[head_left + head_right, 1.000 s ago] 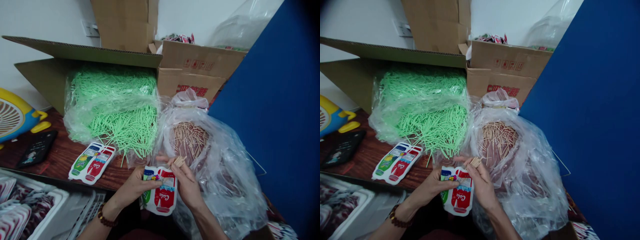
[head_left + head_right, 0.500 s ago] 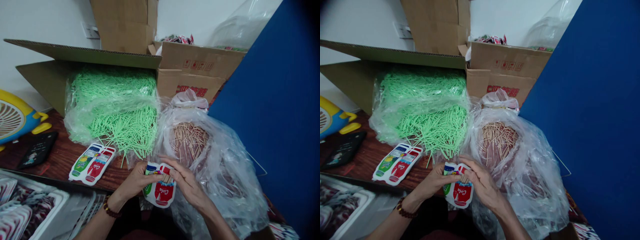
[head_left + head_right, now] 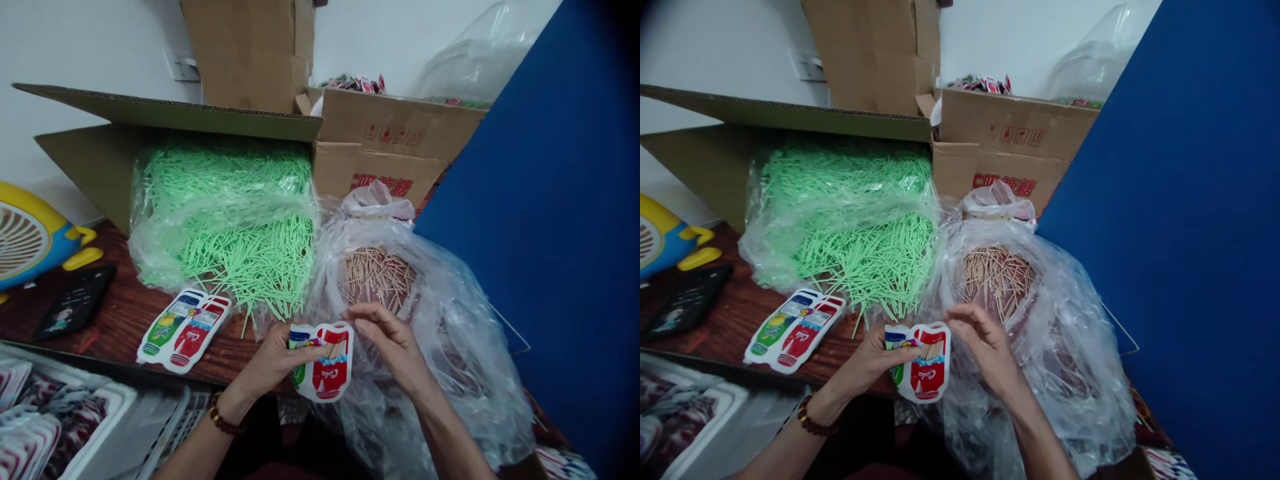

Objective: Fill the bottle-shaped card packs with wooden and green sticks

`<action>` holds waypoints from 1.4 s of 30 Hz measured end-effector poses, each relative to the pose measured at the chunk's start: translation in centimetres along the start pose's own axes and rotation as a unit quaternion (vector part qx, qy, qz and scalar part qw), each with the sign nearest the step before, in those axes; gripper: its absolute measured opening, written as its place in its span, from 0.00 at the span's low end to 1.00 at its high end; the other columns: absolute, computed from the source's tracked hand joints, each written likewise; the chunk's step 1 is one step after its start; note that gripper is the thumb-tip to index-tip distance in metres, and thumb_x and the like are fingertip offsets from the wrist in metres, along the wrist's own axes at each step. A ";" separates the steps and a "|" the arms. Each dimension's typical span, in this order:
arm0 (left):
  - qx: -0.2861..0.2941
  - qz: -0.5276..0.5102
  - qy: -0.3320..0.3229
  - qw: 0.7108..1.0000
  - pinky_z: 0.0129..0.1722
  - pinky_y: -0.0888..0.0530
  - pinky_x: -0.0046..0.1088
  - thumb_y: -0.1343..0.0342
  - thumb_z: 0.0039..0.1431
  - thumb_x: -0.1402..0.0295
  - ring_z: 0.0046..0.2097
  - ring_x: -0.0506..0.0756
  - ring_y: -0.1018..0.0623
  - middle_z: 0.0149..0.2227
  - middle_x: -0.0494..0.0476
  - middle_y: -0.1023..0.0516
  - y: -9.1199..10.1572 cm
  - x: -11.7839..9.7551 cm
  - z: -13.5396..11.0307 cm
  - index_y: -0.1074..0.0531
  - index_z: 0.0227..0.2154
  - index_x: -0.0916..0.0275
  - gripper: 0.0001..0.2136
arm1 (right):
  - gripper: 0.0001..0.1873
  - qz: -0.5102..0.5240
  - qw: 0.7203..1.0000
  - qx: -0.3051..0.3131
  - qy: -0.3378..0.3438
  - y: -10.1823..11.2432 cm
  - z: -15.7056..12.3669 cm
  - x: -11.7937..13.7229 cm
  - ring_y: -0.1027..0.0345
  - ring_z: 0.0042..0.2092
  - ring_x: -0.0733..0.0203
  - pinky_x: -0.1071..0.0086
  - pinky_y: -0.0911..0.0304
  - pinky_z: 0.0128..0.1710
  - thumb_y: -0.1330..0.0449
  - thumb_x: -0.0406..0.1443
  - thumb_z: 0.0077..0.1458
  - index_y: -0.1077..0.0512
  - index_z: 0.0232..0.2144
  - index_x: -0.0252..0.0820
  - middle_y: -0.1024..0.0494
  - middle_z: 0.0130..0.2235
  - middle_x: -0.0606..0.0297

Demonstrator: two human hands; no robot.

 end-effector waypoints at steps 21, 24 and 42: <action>-0.105 -0.066 -0.016 0.992 0.30 0.31 0.22 0.32 0.44 0.69 0.28 0.48 0.28 0.26 0.47 0.24 0.7 0.2 0.4 0.25 0.31 0.64 0.11 | 0.12 0.092 0.992 -0.008 -0.090 -3.2 -0.4 -2.6 0.29 0.35 0.63 0.69 0.34 0.37 0.33 0.38 0.47 0.24 0.36 0.41 0.21 0.35 0.67; -0.100 -0.058 -0.011 0.993 0.30 0.32 0.22 0.31 0.42 0.68 0.28 0.48 0.28 0.27 0.46 0.24 0.5 0.2 0.4 0.25 0.34 0.63 0.14 | 0.10 0.043 0.996 -0.025 -0.076 -3.0 -0.3 -2.8 0.31 0.33 0.64 0.71 0.35 0.34 0.33 0.38 0.46 0.24 0.33 0.41 0.23 0.31 0.69; -0.107 -0.021 -0.011 0.994 0.29 0.31 0.22 0.31 0.43 0.66 0.28 0.50 0.27 0.27 0.49 0.23 0.7 -0.5 0.5 0.23 0.33 0.64 0.13 | 0.12 0.073 0.994 0.003 -0.077 -1.9 -0.5 -3.0 0.32 0.34 0.63 0.70 0.35 0.36 0.35 0.41 0.49 0.30 0.32 0.41 0.25 0.32 0.69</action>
Point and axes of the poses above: each hand's wrist, its own z-axis towards the middle knuckle, its own y-axis out of the back of the hand, x = y × z, the point moved 4 cm from there along z, towards the middle knuckle
